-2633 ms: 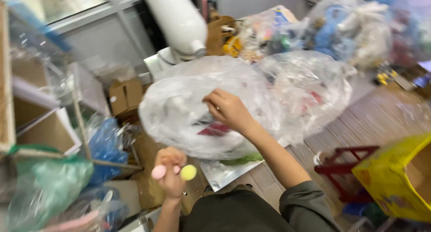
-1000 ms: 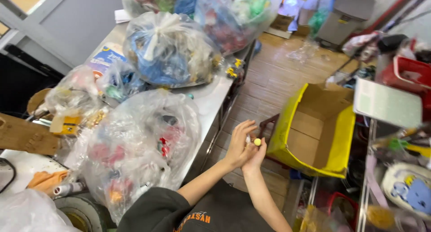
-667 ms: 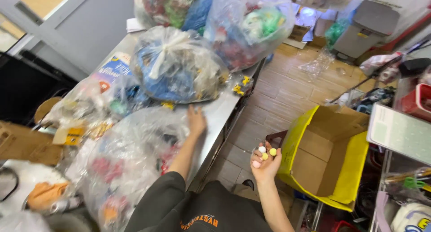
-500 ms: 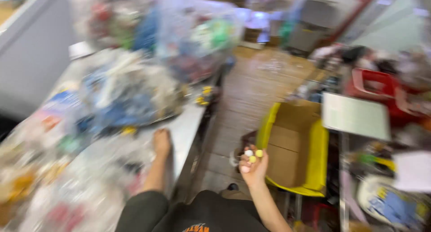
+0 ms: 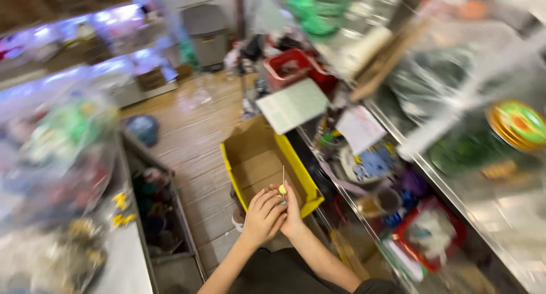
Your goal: Sorting and bagging small toy figurines used as cake decorations.
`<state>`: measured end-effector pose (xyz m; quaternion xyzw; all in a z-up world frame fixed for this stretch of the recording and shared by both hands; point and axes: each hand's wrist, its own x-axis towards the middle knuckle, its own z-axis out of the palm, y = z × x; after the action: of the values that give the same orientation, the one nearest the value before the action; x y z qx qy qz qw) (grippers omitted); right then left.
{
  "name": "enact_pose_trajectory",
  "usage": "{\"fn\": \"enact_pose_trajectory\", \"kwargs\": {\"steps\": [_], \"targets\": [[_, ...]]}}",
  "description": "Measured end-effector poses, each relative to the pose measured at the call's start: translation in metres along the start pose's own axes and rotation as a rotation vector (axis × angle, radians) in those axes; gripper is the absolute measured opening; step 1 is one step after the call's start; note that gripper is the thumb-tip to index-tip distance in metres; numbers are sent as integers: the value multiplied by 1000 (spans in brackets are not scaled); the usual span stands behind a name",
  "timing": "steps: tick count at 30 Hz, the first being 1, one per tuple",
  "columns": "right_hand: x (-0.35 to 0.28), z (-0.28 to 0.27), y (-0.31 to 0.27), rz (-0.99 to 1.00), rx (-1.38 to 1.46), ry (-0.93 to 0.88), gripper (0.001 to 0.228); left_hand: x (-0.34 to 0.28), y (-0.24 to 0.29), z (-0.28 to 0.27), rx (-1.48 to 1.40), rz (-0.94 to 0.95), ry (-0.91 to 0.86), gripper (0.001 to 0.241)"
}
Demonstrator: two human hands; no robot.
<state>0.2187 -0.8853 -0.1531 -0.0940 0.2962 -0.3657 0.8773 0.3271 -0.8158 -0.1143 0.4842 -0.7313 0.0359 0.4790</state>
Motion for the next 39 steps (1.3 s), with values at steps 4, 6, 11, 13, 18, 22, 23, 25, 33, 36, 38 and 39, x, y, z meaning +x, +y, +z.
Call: {"fn": "enact_pose_trajectory", "kwargs": {"steps": [4, 6, 11, 13, 18, 22, 23, 25, 33, 36, 38, 39], "targets": [[-21, -47, -32, -219, 130, 104, 38, 13, 23, 39, -134, 58, -68, 33], [-46, -64, -54, -385, 200, 47, 27, 11, 37, 52, -245, 102, -35, 38], [-172, -41, -171, -981, 112, 43, 27, 18, 63, 59, -468, 268, -104, 40], [-218, -33, -217, -1251, -61, -1, 28, 14, 73, 62, -525, 290, -142, 40], [-261, -21, -299, -1449, -1664, 886, 25, 8, 83, 59, -609, 279, -247, 41], [-247, -13, -301, -1412, -2191, 1371, 37, 0, 87, 59, -634, 235, -283, 40], [-245, -12, -302, -1352, -2259, 1345, 42, 2, 88, 60, -639, 234, -293, 40], [-243, -11, -301, -1284, -2320, 1314, 47, 1, 89, 57, -641, 229, -311, 40], [-278, -1, -300, -1161, -2115, 913, 53, 0, 84, 56, -619, 192, -299, 37], [-301, -5, -299, -1144, -2091, 700, 55, 2, 86, 51, -617, 173, -316, 36], [-310, -10, -287, -1207, -1956, 713, 55, 4, 87, 51, -622, 176, -322, 35], [-314, -13, -282, -1263, -1820, 723, 54, 5, 88, 52, -627, 179, -328, 34]]}}
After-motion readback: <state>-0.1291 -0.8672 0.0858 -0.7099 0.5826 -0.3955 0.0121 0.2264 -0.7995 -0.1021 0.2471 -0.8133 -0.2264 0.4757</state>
